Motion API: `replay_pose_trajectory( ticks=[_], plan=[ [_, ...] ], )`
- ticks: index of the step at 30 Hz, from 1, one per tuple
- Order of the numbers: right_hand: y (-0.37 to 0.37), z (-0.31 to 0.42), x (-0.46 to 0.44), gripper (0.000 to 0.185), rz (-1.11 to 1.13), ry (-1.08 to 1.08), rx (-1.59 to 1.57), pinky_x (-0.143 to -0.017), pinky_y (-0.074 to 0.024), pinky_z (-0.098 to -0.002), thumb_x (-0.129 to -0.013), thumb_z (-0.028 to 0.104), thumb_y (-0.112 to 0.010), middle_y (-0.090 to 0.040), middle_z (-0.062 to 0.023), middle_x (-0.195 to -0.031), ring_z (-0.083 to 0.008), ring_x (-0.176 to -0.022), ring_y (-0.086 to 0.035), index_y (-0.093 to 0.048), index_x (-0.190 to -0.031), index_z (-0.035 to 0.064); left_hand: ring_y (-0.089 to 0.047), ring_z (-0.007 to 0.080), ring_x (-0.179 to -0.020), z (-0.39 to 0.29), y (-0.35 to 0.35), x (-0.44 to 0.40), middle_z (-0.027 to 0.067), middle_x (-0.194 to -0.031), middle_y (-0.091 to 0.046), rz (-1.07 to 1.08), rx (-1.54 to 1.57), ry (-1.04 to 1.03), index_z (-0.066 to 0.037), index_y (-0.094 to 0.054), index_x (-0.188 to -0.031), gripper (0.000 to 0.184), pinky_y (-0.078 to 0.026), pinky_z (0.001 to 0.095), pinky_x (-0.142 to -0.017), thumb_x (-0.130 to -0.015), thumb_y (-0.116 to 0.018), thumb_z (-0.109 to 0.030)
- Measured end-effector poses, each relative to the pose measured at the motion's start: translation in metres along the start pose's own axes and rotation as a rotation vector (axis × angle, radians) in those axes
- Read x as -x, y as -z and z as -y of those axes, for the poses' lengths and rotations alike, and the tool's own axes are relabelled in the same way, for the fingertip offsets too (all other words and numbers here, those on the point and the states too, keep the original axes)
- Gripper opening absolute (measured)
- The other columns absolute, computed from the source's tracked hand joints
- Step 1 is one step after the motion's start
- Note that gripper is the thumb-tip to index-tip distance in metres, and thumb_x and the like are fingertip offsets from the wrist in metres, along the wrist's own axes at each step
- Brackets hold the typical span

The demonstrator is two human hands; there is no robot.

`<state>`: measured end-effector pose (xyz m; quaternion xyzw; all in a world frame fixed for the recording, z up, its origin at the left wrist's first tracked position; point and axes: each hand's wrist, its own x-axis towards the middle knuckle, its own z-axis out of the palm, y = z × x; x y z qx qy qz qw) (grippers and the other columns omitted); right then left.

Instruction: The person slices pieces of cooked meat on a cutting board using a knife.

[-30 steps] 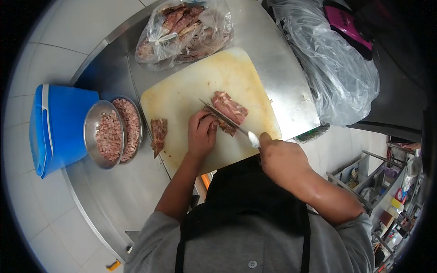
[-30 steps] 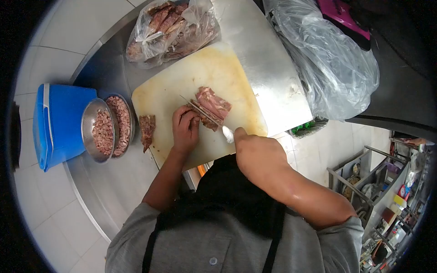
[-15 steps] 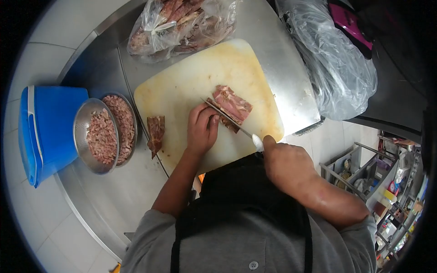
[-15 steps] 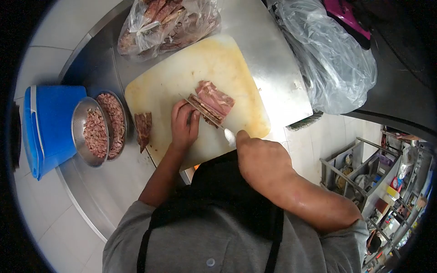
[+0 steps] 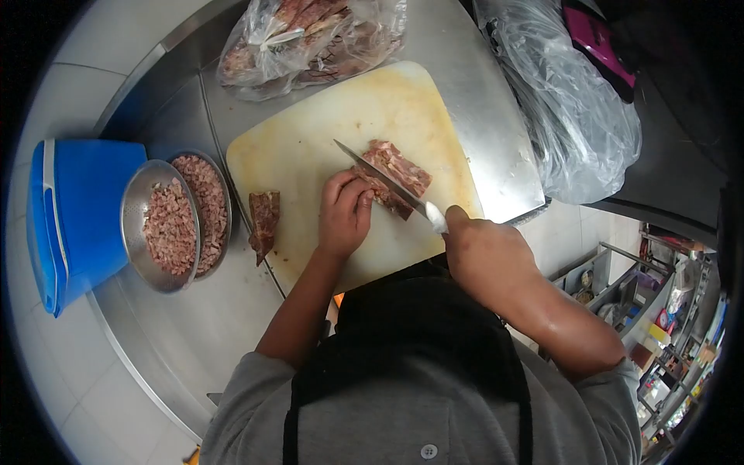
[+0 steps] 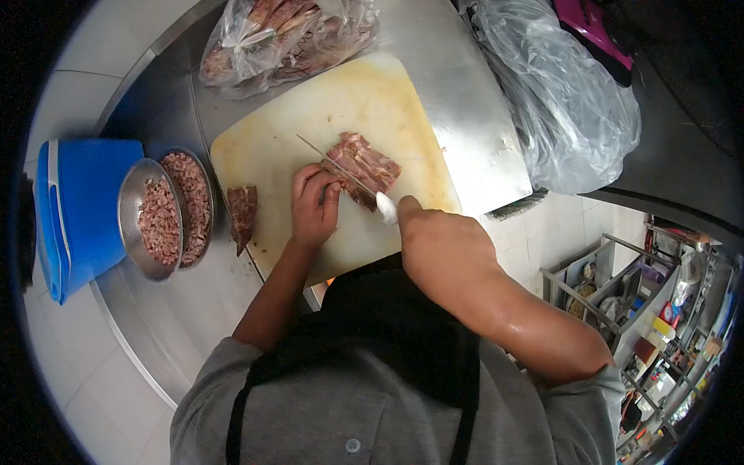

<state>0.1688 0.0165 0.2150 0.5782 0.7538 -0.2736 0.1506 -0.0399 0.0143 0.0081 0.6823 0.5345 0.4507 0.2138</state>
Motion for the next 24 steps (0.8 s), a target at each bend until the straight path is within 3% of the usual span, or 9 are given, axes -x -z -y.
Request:
replay_pose_trajectory(
  ticks=[4, 6, 10, 22, 24],
  plan=[
    [-0.013, -0.005, 0.003, 0.013, -0.052, 0.022, 0.005, -0.060, -0.0551, -0.0504, -0.095, 0.013, -0.055, -0.068, -0.0204, -0.070, -0.0394, -0.065, -0.070, -0.054, -0.099, 0.0004, -0.059, 0.0330, -0.106, 0.002, 0.000, 0.002, 0.0165, -0.117, -0.057, 0.008, 0.007, 0.000, -0.002, -0.067, -0.105, 0.013, -0.051, 0.0402, -0.090, -0.092, -0.068, -0.005],
    [-0.012, -0.003, 0.002, 0.013, 0.023, 0.010, 0.015, -0.065, -0.0582, -0.0475, -0.091, 0.006, -0.052, -0.071, -0.0215, -0.077, -0.0377, -0.071, -0.073, -0.056, -0.101, -0.0006, -0.059, 0.0333, -0.107, 0.003, 0.000, 0.002, 0.0158, -0.119, -0.057, 0.017, 0.007, 0.002, -0.003, -0.067, -0.105, 0.014, -0.051, 0.0404, -0.091, -0.092, -0.068, -0.006],
    [-0.002, -0.009, 0.018, 0.013, 0.093, -0.021, 0.032, -0.066, -0.0582, -0.0479, -0.091, 0.006, -0.052, -0.071, -0.0213, -0.078, -0.0379, -0.072, -0.073, -0.056, -0.101, -0.0005, -0.059, 0.0327, -0.105, 0.000, 0.002, -0.001, 0.0167, -0.116, -0.058, 0.019, 0.008, 0.001, -0.002, -0.066, -0.105, 0.013, -0.051, 0.0401, -0.089, -0.092, -0.067, -0.005],
    [-0.033, -0.004, -0.017, 0.012, -0.044, 0.066, -0.076, -0.063, -0.0549, -0.0504, -0.095, 0.011, -0.052, -0.069, -0.0204, -0.073, -0.0402, -0.070, -0.070, -0.053, -0.099, -0.0004, -0.059, 0.0343, -0.107, 0.003, 0.002, -0.003, 0.0169, -0.115, -0.058, 0.041, 0.002, 0.019, -0.003, -0.065, -0.106, 0.016, -0.049, 0.0423, -0.093, -0.091, -0.069, -0.007],
    [-0.021, -0.005, -0.014, 0.016, 0.039, 0.020, -0.067, -0.069, -0.0579, -0.0503, -0.090, 0.004, -0.050, -0.072, -0.0244, -0.084, -0.0412, -0.077, -0.072, -0.056, -0.103, -0.0029, -0.059, 0.0344, -0.107, 0.002, 0.003, -0.005, 0.0171, -0.115, -0.058, 0.045, -0.002, 0.019, -0.003, -0.065, -0.106, 0.016, -0.049, 0.0425, -0.093, -0.091, -0.069, -0.007]
  ],
)
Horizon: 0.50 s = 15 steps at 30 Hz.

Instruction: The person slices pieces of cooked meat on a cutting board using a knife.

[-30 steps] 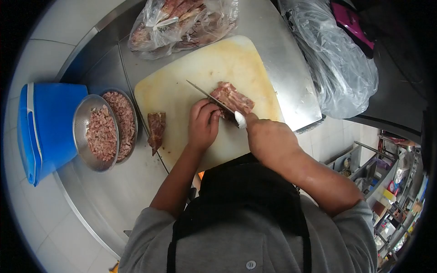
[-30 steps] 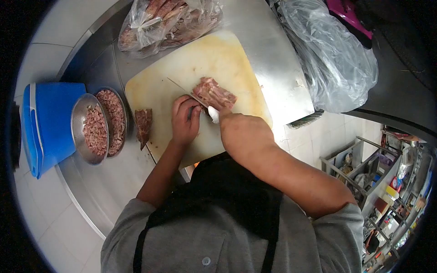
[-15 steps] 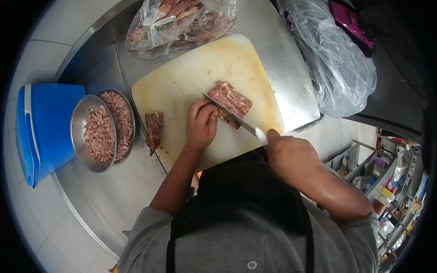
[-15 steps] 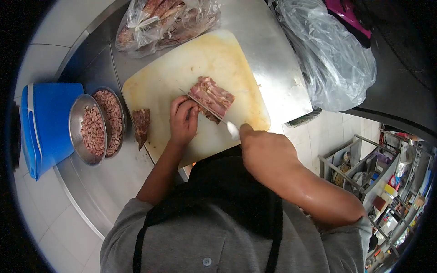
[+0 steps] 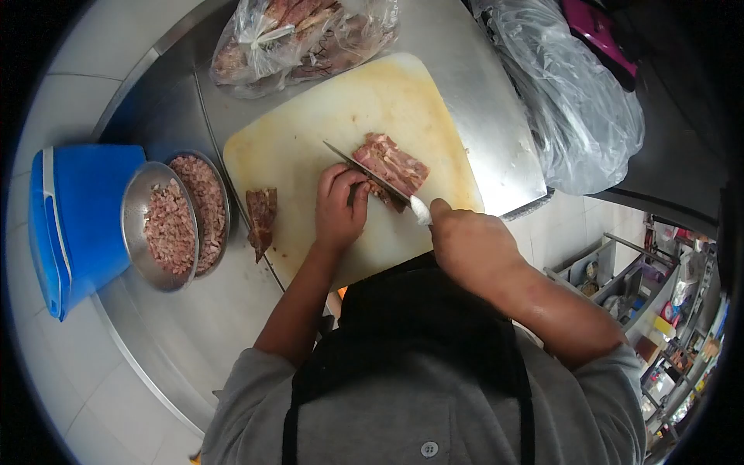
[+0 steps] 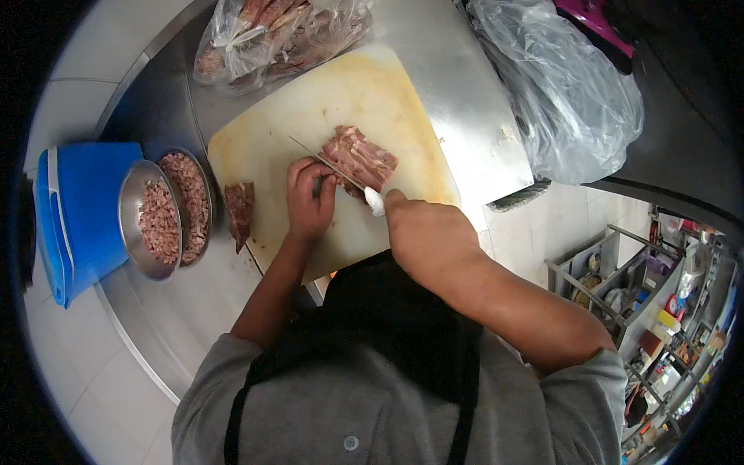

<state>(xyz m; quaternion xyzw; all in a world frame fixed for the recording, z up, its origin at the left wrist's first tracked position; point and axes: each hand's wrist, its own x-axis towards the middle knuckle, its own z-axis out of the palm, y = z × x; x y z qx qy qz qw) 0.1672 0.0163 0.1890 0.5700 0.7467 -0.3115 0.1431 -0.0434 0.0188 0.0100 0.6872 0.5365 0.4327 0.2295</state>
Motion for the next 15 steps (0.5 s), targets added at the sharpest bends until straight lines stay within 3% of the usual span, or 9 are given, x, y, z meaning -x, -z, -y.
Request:
replay_pose_trajectory(
  ticks=[15],
  plan=[
    [-0.013, -0.014, 0.009, 0.016, 0.021, 0.024, 0.034, -0.068, -0.0589, -0.0466, -0.092, 0.005, -0.049, -0.072, -0.0217, -0.082, -0.0375, -0.076, -0.073, -0.056, -0.104, -0.0024, -0.060, 0.0334, -0.104, -0.001, -0.001, 0.000, 0.0160, -0.111, -0.059, -0.022, -0.010, 0.009, -0.003, -0.066, -0.102, 0.014, -0.050, 0.0410, -0.089, -0.090, -0.071, -0.008]
  ],
)
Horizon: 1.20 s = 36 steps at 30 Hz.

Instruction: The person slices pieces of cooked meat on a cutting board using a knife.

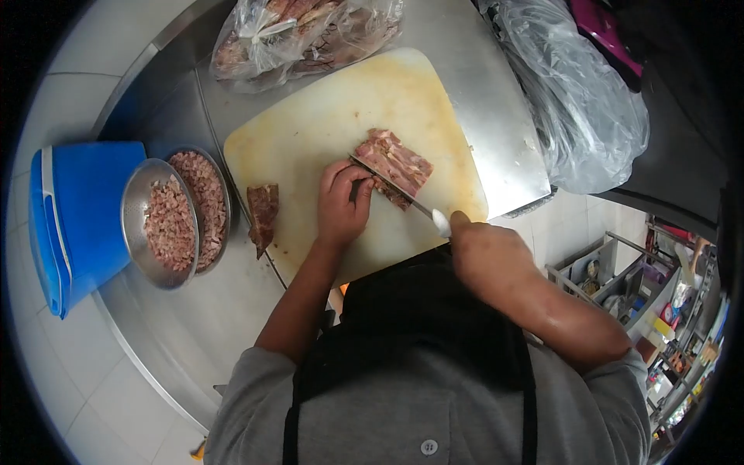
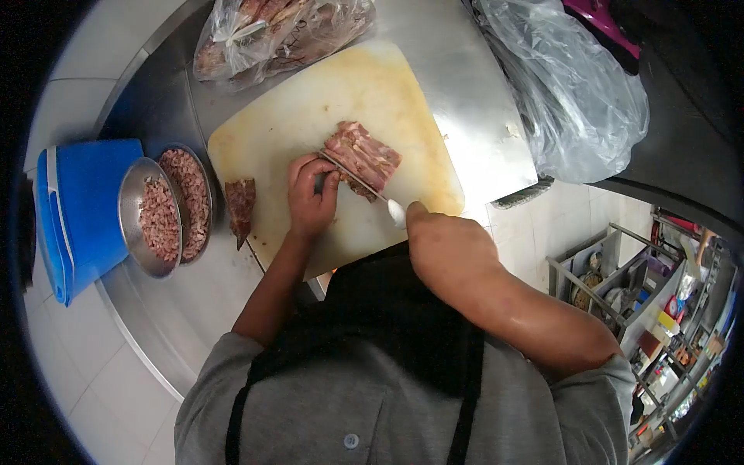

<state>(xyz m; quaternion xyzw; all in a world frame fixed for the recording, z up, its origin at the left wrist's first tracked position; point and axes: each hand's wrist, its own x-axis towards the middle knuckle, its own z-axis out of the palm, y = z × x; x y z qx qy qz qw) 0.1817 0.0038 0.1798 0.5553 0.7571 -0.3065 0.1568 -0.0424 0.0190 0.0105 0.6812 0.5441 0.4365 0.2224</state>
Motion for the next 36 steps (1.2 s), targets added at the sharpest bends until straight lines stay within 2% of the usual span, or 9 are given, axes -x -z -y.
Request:
replay_pose_trajectory(
  ticks=[6, 12, 14, 15, 17, 21, 24, 32, 36],
  plan=[
    [-0.042, -0.011, -0.028, 0.016, -0.067, 0.005, -0.032, -0.066, -0.0578, -0.0487, -0.092, 0.007, -0.049, -0.071, -0.0224, -0.081, -0.0396, -0.075, -0.072, -0.055, -0.104, -0.0024, -0.060, 0.0332, -0.105, -0.003, 0.000, 0.002, 0.0160, -0.111, -0.061, 0.006, 0.034, 0.019, -0.003, -0.066, -0.101, 0.012, -0.050, 0.0415, -0.090, -0.090, -0.071, -0.008],
    [0.002, -0.028, -0.016, 0.016, -0.132, 0.104, -0.098, -0.068, -0.0567, -0.0495, -0.097, 0.013, -0.053, -0.070, -0.0233, -0.080, -0.0403, -0.074, -0.071, -0.056, -0.102, -0.0018, -0.061, 0.0332, -0.103, -0.005, -0.001, -0.001, 0.0167, -0.108, -0.061, -0.085, 0.030, -0.006, -0.002, -0.066, -0.102, 0.012, -0.051, 0.0410, -0.088, -0.092, -0.068, -0.006],
    [0.013, -0.017, 0.001, 0.022, -0.161, 0.004, -0.115, -0.070, -0.0536, -0.0540, -0.097, 0.020, -0.059, -0.068, -0.0251, -0.076, -0.0466, -0.074, -0.067, -0.054, -0.101, -0.0007, -0.061, 0.0322, -0.101, -0.007, 0.000, -0.001, 0.0164, -0.108, -0.061, -0.085, 0.057, -0.014, -0.001, -0.066, -0.103, 0.010, -0.052, 0.0390, -0.085, -0.094, -0.066, -0.006],
    [0.017, -0.012, 0.006, 0.022, -0.161, 0.003, -0.114, -0.070, -0.0536, -0.0540, -0.097, 0.020, -0.059, -0.068, -0.0251, -0.076, -0.0466, -0.074, -0.067, -0.054, -0.101, -0.0007, -0.061, 0.0322, -0.101, -0.008, -0.001, 0.000, 0.0164, -0.108, -0.061, -0.085, 0.057, -0.013, -0.001, -0.066, -0.103, 0.010, -0.052, 0.0390, -0.085, -0.094, -0.066, -0.006],
    [0.022, -0.003, 0.014, 0.016, -0.160, -0.050, -0.094, -0.068, -0.0562, -0.0505, -0.098, 0.015, -0.054, -0.070, -0.0232, -0.078, -0.0405, -0.074, -0.071, -0.056, -0.101, -0.0011, -0.060, 0.0311, -0.099, -0.007, -0.002, 0.000, 0.0158, -0.109, -0.060, -0.093, 0.065, -0.036, -0.001, -0.066, -0.102, 0.009, -0.052, 0.0373, -0.083, -0.095, -0.065, -0.007],
    [0.020, 0.008, 0.027, 0.014, -0.099, -0.067, -0.059, -0.068, -0.0564, -0.0511, -0.097, 0.012, -0.052, -0.070, -0.0232, -0.078, -0.0407, -0.074, -0.071, -0.056, -0.100, -0.0012, -0.060, 0.0299, -0.097, -0.011, 0.001, 0.000, 0.0150, -0.111, -0.059, -0.059, 0.015, -0.003, -0.001, -0.066, -0.102, 0.009, -0.052, 0.0371, -0.081, -0.096, -0.065, -0.008],
    [0.016, 0.009, 0.030, 0.012, -0.077, -0.087, -0.018, -0.067, -0.0566, -0.0515, -0.096, 0.009, -0.051, -0.070, -0.0234, -0.077, -0.0409, -0.073, -0.072, -0.056, -0.100, -0.0012, -0.059, 0.0295, -0.097, -0.005, 0.001, 0.001, 0.0147, -0.112, -0.058, -0.089, -0.040, -0.065, -0.001, -0.066, -0.101, 0.009, -0.051, 0.0370, -0.079, -0.096, -0.065, -0.009],
    [0.017, 0.014, 0.040, 0.012, -0.049, -0.084, 0.058, -0.066, -0.0580, -0.0487, -0.092, 0.006, -0.052, -0.070, -0.0233, -0.077, -0.0392, -0.073, -0.073, -0.056, -0.099, -0.0016, -0.059, 0.0323, -0.100, 0.000, -0.002, 0.000, 0.0151, -0.111, -0.059, -0.078, -0.037, -0.098, -0.002, -0.066, -0.102, 0.010, -0.050, 0.0407, -0.087, -0.094, -0.066, -0.007],
    [0.015, 0.016, 0.036, 0.011, -0.080, -0.049, 0.096, -0.066, -0.0579, -0.0488, -0.092, 0.006, -0.052, -0.070, -0.0234, -0.077, -0.0389, -0.073, -0.073, -0.056, -0.099, -0.0017, -0.059, 0.0321, -0.100, 0.001, 0.000, -0.001, 0.0150, -0.112, -0.059, -0.072, -0.040, -0.084, -0.002, -0.065, -0.103, 0.011, -0.050, 0.0407, -0.086, -0.093, -0.065, -0.006]
  ],
)
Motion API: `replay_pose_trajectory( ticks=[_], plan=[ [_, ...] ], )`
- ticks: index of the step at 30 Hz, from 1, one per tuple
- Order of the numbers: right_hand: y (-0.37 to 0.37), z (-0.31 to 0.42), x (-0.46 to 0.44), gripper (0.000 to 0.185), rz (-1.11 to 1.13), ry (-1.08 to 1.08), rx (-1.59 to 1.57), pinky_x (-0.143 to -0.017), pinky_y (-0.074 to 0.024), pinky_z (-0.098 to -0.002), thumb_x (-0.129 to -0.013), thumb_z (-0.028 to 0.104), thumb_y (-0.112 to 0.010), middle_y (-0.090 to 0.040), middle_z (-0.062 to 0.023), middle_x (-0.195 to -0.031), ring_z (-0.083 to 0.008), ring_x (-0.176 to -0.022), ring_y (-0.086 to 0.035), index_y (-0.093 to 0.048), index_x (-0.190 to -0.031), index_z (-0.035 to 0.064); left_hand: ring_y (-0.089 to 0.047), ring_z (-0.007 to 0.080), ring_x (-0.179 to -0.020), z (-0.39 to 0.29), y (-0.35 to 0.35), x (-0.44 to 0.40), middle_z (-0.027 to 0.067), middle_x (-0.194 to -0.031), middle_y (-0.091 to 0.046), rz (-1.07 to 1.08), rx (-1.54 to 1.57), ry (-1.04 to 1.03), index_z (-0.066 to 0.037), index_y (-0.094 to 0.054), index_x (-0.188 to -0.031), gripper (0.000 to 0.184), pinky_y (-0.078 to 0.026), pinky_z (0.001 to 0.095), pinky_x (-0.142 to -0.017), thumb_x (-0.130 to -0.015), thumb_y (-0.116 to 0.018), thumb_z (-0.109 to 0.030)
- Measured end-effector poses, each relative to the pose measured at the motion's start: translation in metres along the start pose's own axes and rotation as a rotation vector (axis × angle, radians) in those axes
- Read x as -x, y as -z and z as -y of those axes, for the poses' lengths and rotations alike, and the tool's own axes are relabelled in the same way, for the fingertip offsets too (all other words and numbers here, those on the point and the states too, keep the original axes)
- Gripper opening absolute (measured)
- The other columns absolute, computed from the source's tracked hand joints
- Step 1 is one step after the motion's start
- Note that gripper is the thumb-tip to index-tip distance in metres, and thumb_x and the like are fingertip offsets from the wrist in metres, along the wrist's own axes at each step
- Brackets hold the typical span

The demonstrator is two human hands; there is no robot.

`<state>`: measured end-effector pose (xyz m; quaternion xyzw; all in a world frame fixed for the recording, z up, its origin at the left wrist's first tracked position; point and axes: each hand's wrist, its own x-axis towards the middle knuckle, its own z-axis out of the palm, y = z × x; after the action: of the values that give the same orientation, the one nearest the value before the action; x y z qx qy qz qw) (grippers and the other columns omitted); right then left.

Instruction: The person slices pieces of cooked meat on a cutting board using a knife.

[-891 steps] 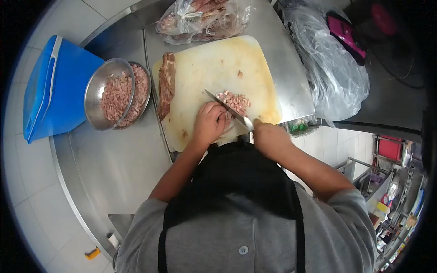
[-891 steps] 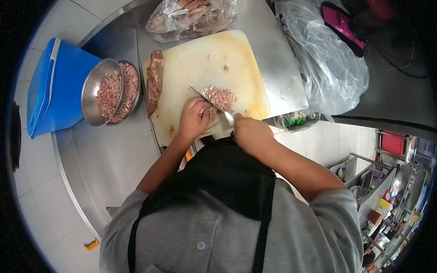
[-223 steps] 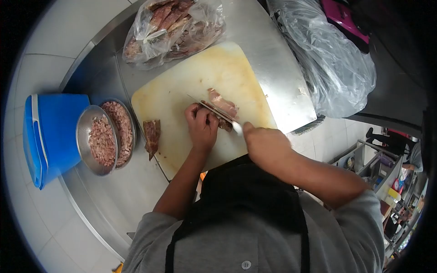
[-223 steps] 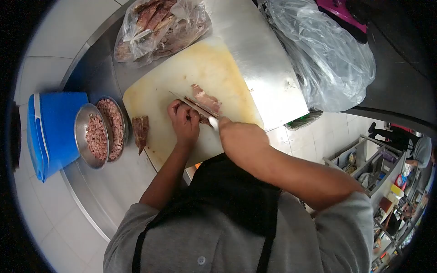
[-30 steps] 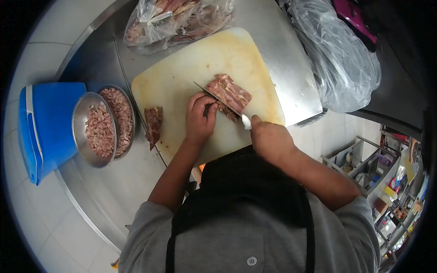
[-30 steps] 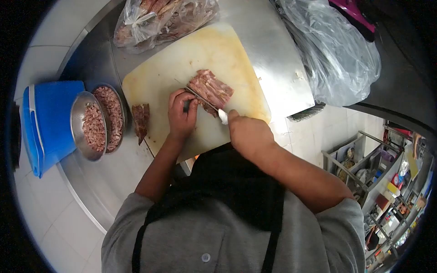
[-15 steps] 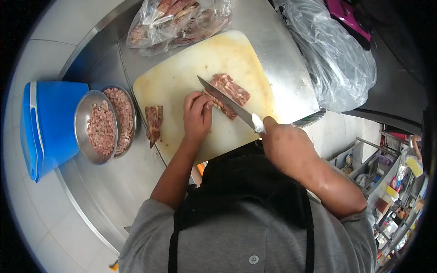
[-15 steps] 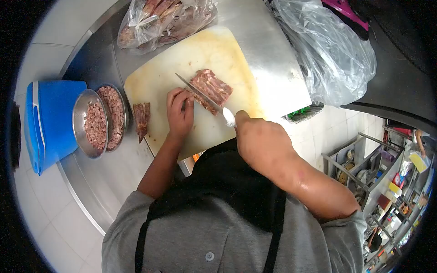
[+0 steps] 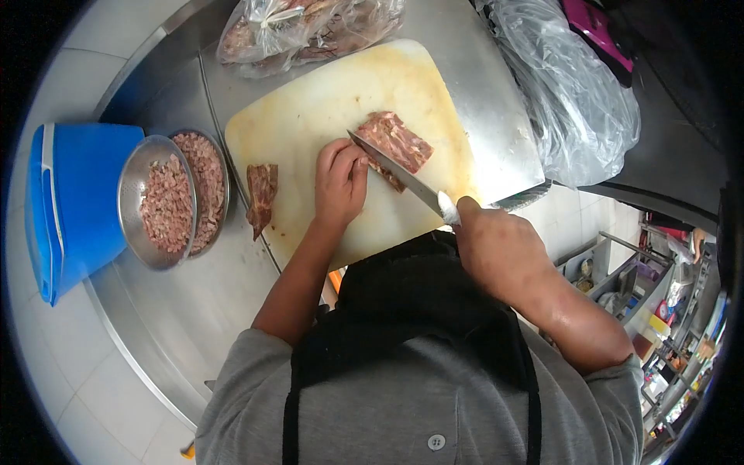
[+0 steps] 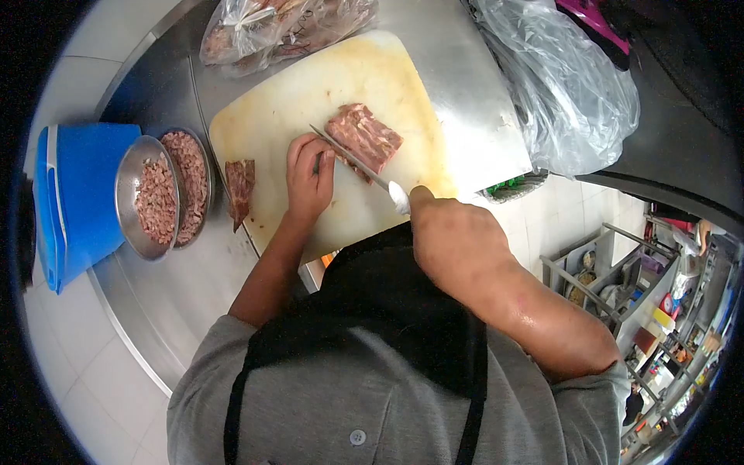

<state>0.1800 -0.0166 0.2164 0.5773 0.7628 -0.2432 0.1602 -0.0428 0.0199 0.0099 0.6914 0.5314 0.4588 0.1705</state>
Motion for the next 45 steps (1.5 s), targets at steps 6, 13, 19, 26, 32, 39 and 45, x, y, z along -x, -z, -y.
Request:
replay_pose_trajectory(
  ticks=[6, 13, 19, 26, 32, 39, 45],
  plan=[
    [0.002, 0.000, -0.004, 0.010, -0.019, 0.000, 0.017, -0.065, -0.0579, -0.0481, -0.093, 0.007, -0.053, -0.070, -0.0225, -0.076, -0.0384, -0.072, -0.073, -0.056, -0.098, -0.0005, -0.059, 0.0311, -0.101, -0.004, 0.001, 0.001, 0.0144, -0.114, -0.058, 0.009, 0.066, 0.085, -0.003, -0.066, -0.103, 0.012, -0.051, 0.0402, -0.086, -0.092, -0.066, -0.004],
    [0.002, 0.003, -0.007, 0.009, 0.002, -0.014, 0.044, -0.063, -0.0576, -0.0472, -0.095, 0.010, -0.053, -0.070, -0.0203, -0.074, -0.0373, -0.069, -0.072, -0.056, -0.097, 0.0011, -0.058, 0.0312, -0.102, -0.001, -0.001, 0.001, 0.0135, -0.114, -0.058, -0.007, 0.044, 0.055, -0.003, -0.067, -0.103, 0.013, -0.051, 0.0401, -0.086, -0.090, -0.067, -0.004],
    [0.002, 0.003, -0.010, 0.008, -0.015, 0.010, 0.058, -0.061, -0.0580, -0.0461, -0.094, 0.009, -0.053, -0.069, -0.0183, -0.072, -0.0366, -0.066, -0.072, -0.055, -0.097, 0.0018, -0.058, 0.0318, -0.101, 0.000, 0.000, 0.001, 0.0131, -0.112, -0.058, -0.013, 0.040, 0.035, -0.004, -0.067, -0.102, 0.012, -0.050, 0.0402, -0.086, -0.089, -0.068, -0.004],
    [-0.001, 0.006, -0.014, 0.008, 0.001, -0.004, 0.030, -0.061, -0.0579, -0.0471, -0.094, 0.008, -0.052, -0.069, -0.0194, -0.073, -0.0366, -0.068, -0.072, -0.056, -0.096, 0.0012, -0.061, 0.0329, -0.103, -0.003, 0.002, -0.001, 0.0168, -0.113, -0.061, 0.007, 0.051, 0.069, -0.002, -0.066, -0.102, 0.011, -0.050, 0.0403, -0.091, -0.092, -0.069, -0.007],
    [-0.004, 0.008, -0.026, 0.011, 0.004, -0.004, -0.035, -0.065, -0.0577, -0.0491, -0.096, 0.011, -0.053, -0.070, -0.0216, -0.076, -0.0391, -0.072, -0.072, -0.056, -0.098, -0.0002, -0.062, 0.0335, -0.101, -0.003, 0.002, -0.003, 0.0171, -0.110, -0.062, 0.010, 0.065, 0.107, -0.002, -0.066, -0.101, 0.010, -0.050, 0.0407, -0.090, -0.093, -0.068, -0.008],
    [-0.006, 0.021, -0.044, 0.013, 0.010, -0.042, -0.119, -0.070, -0.0572, -0.0506, -0.097, 0.012, -0.054, -0.070, -0.0239, -0.080, -0.0414, -0.076, -0.071, -0.056, -0.098, -0.0015, -0.062, 0.0328, -0.099, 0.001, 0.002, -0.002, 0.0166, -0.109, -0.062, 0.028, 0.094, 0.125, -0.001, -0.066, -0.100, 0.011, -0.051, 0.0395, -0.088, -0.092, -0.070, -0.009],
    [-0.019, 0.023, -0.063, 0.014, -0.062, -0.010, -0.172, -0.070, -0.0567, -0.0512, -0.096, 0.012, -0.054, -0.070, -0.0260, -0.082, -0.0426, -0.077, -0.071, -0.055, -0.099, -0.0022, -0.061, 0.0319, -0.101, 0.002, 0.002, -0.002, 0.0135, -0.111, -0.061, 0.032, 0.120, 0.117, -0.004, -0.067, -0.099, 0.013, -0.051, 0.0398, -0.087, -0.087, -0.071, -0.005]
  ],
)
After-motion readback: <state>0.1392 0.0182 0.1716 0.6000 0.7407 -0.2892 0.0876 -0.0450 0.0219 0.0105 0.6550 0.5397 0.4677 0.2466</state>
